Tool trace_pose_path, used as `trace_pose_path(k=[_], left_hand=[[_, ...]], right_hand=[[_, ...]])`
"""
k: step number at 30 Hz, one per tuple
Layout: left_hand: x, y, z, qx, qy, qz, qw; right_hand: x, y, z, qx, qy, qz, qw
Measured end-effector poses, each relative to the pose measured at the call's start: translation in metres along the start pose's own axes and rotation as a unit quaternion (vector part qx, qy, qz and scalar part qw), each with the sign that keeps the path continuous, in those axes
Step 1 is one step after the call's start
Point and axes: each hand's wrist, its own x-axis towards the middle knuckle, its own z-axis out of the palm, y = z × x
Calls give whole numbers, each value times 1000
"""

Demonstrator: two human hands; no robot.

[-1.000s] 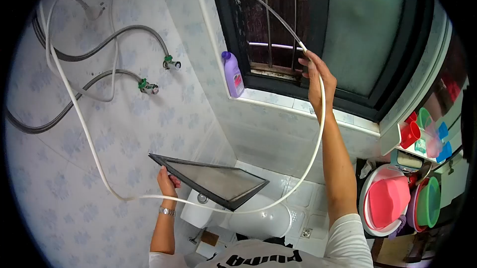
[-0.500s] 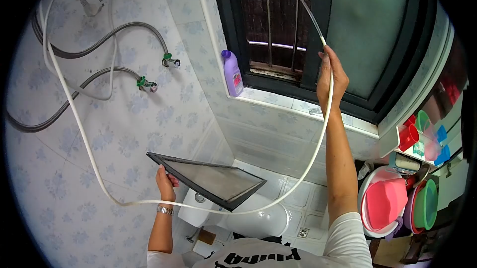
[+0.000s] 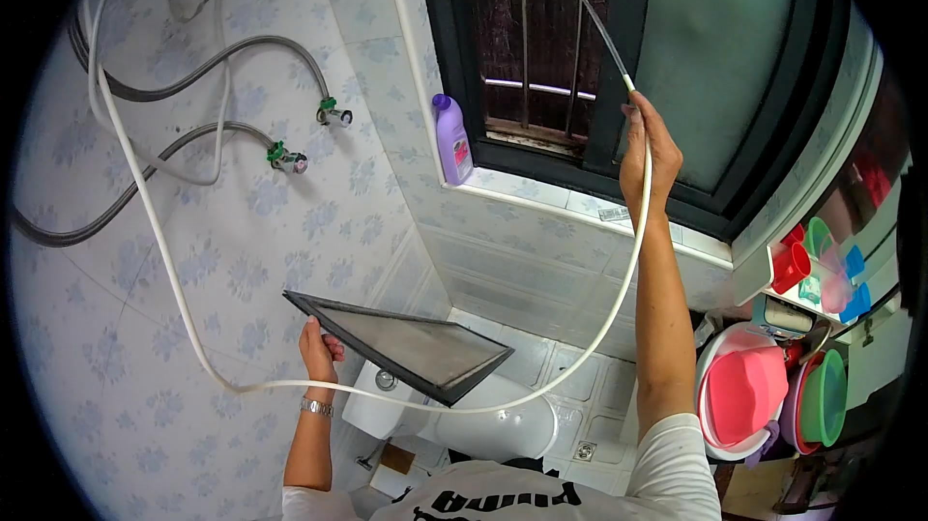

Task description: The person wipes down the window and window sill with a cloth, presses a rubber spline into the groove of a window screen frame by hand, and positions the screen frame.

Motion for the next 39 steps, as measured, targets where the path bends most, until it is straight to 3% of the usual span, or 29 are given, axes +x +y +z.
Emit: trace_pose_path(k=[2,7,12,13,15,17,18,21,23,25,27,29,30,31,33,37,39], left_hand=[[2,-2,-3,0,-16,-5,1000],[-3,-1,-1,-30,-6,-10,999],[-5,-3,-3,-25,-15,-35,999],[-3,-14,-6,-29,24,-47,998],[-16,-14,-6,-25,5,16,1000],[-32,3,-5,13,13,36,999],[-29,2,-16,2,7,55,998],[-15,17,-45,-33,10,144,989],[-43,36,-40,-4,66,91,994],[-62,57,-40,-7,122,156,980],[-70,65,-44,-7,174,203,964],[-74,63,-60,-15,194,417,888],[-95,91,-55,2,220,475,852],[-106,114,-57,1,222,480,849],[-114,170,-78,102,235,592,764],[-139,266,-84,102,245,756,599],[-150,323,-79,-12,206,710,673]], right_hand=[[-2,-8,-7,-40,-75,56,995],[-39,0,-14,-142,-310,38,939],[-85,12,-19,-146,-308,24,940],[-93,10,-19,-154,-311,40,937],[-111,15,-24,-170,-328,17,929],[-119,2,-30,-183,-388,52,902],[-128,4,-32,-189,-399,17,897],[-146,-8,-22,-190,-454,39,870],[-165,-14,-31,-164,-464,16,870],[-170,-15,-15,-152,-537,30,829],[-171,-20,-3,-141,-546,30,825],[-175,-20,2,-134,-562,38,816],[-176,-18,3,-131,-563,34,815],[-178,-15,3,-128,-563,30,816],[-184,-21,24,-109,-536,25,837],[-188,-20,28,-59,-471,57,878],[-185,-16,21,-63,-483,45,872]])
